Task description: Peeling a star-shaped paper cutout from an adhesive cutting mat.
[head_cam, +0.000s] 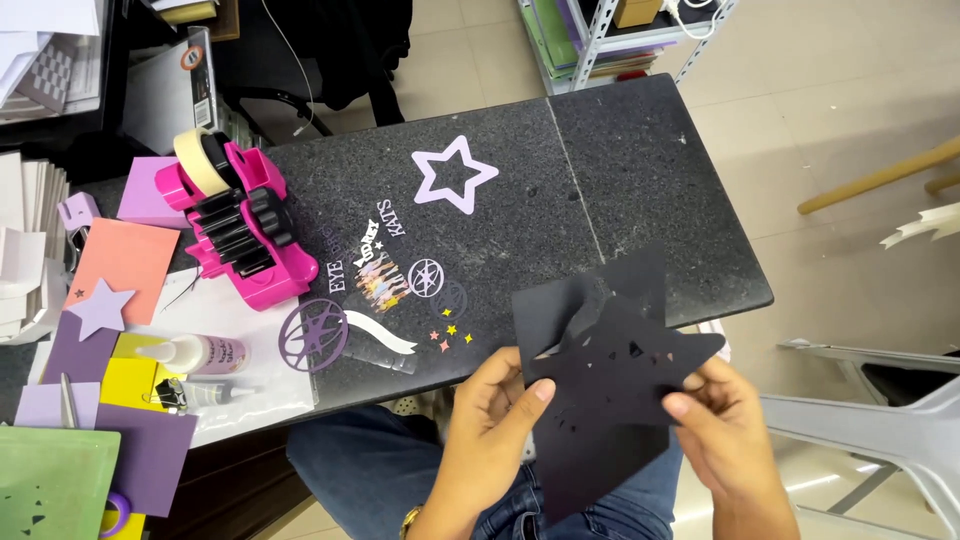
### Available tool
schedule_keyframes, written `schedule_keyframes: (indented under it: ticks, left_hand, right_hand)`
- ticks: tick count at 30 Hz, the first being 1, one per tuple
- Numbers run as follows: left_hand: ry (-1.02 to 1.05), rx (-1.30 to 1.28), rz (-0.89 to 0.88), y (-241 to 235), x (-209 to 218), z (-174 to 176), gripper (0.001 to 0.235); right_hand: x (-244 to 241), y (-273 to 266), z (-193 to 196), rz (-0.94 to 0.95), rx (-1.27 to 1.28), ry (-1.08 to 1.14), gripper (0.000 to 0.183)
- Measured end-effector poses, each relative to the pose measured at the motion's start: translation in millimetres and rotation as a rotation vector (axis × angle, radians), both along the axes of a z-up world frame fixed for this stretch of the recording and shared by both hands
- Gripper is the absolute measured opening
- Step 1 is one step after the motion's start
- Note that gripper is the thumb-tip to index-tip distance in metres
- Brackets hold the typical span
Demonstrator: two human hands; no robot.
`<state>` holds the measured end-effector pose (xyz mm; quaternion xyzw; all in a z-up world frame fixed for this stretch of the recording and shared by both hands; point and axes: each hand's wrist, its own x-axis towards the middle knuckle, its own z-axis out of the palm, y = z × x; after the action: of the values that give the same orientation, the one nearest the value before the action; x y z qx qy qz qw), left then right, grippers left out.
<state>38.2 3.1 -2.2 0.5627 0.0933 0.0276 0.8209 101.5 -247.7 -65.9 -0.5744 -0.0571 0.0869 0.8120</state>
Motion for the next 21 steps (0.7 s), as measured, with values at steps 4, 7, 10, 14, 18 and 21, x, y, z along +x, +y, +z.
schedule_keyframes:
  ticks: [4,7,10,14,18,21]
  left_hand:
    - [-0.052,-0.091,0.004,-4,2,-1,0.02]
    - [0.043,-0.108,0.009,-4,1,-11,0.014]
    - [0.006,-0.195,0.069,-11,2,-18,0.018]
    - [-0.023,-0.023,0.193,-17,6,-7,0.026]
    - [-0.049,-0.089,0.216,-21,6,-8,0.023]
    - [-0.049,-0.137,0.216,-24,6,-8,0.026]
  right_hand:
    - [-6,19,25,0.028,-0.08,-0.033,0.005]
    - [-8,19,21,-0.071,-0.187,-0.116,0.006]
    - [-13,24,18,-0.178,-0.156,-0.143,0.011]
    - [-31,6,-6,-0.385,-0.687,-0.372,0.025]
    - [-24,46,40,-0.045,-0.36,-0.822,0.019]
    - [-34,43,28,-0.032,-0.376,-0.806,0.032]
